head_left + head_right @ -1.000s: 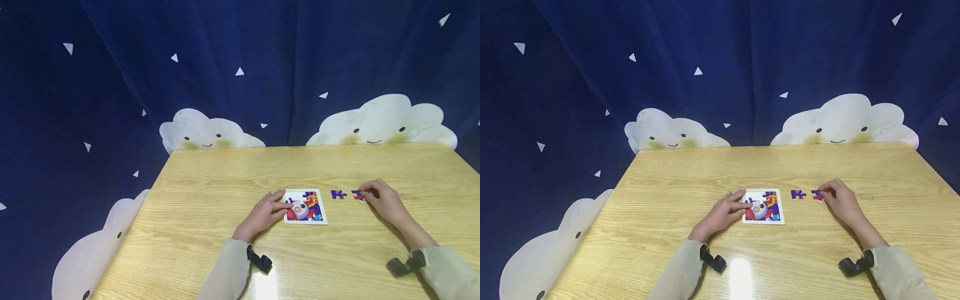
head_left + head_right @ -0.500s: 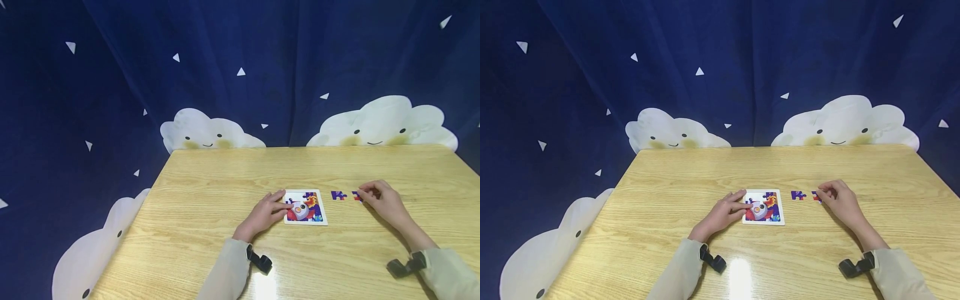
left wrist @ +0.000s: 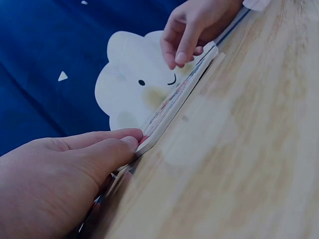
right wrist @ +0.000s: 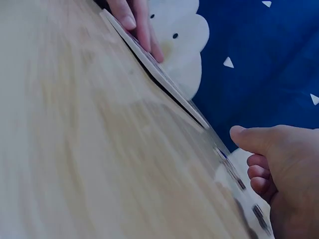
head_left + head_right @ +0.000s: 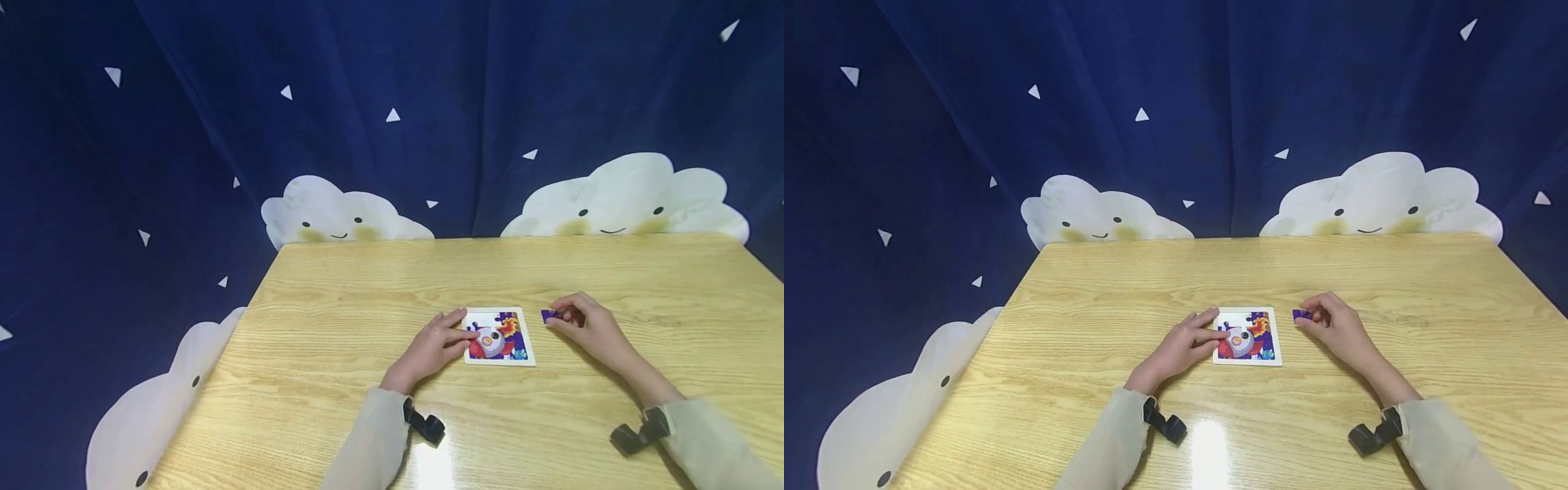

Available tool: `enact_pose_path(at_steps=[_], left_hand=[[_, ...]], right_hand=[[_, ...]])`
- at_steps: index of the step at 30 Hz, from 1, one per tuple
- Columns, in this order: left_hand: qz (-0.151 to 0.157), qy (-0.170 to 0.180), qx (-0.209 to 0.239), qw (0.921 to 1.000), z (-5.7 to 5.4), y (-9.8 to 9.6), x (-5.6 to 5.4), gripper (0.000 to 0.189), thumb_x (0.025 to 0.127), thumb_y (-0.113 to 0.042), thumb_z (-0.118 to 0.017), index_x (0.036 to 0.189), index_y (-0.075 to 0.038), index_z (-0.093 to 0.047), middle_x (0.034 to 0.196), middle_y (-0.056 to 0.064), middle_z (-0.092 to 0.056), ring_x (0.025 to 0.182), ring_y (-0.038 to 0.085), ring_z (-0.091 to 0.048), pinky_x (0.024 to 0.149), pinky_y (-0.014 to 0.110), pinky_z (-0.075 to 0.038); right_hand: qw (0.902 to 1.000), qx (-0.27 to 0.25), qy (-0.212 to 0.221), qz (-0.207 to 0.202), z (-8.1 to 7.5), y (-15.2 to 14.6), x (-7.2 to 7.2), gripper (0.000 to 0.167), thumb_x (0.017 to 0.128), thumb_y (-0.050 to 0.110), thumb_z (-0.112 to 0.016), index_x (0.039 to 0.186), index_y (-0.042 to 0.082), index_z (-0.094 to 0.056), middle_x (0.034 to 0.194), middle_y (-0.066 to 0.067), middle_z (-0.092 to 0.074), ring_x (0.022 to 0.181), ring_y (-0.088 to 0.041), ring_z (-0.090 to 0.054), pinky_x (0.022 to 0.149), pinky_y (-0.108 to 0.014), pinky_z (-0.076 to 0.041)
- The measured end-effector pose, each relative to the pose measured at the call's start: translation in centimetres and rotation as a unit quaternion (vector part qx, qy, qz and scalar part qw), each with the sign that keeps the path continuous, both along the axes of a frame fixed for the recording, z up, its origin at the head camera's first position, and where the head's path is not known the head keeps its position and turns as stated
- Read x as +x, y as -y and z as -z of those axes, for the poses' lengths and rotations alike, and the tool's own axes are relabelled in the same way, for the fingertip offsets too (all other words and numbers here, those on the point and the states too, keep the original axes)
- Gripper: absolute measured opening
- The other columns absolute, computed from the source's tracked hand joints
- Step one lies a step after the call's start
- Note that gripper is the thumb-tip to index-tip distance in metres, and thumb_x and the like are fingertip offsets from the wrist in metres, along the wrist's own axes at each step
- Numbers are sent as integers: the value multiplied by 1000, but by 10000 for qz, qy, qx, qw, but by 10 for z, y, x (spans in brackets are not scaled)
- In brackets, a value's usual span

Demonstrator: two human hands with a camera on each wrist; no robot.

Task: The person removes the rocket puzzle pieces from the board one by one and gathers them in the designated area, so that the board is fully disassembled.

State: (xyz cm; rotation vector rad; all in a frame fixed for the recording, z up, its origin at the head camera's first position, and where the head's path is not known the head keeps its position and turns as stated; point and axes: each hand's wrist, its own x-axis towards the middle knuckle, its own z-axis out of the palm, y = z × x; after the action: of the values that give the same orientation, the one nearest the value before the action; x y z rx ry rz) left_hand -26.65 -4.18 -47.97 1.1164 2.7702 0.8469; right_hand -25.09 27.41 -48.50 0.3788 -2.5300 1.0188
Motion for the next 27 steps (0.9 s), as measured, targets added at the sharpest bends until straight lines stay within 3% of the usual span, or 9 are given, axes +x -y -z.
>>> enact_pose_path(at_steps=[16,27], left_hand=[[10,31,-8,10000,-1,0,-1,30,100,-26,-57,127,-23,-67,159,8,-36,149,17,-31,128,40,-19],[5,64,-52,10000,-2,1,0,30,100,-25,-56,128,-22,-66,159,8,-35,150,17,-30,128,40,-20]], right_hand=[[9937,290,559,-932,-3,42,-17,33,81,15,-80,110,4,-67,88,-4,-56,74,-5,-44,59,-17,-40],[9873,574,1011,-1084,-10,49,-23,30,83,17,-78,107,3,-66,92,-7,-54,73,-8,-43,59,-18,-38]])
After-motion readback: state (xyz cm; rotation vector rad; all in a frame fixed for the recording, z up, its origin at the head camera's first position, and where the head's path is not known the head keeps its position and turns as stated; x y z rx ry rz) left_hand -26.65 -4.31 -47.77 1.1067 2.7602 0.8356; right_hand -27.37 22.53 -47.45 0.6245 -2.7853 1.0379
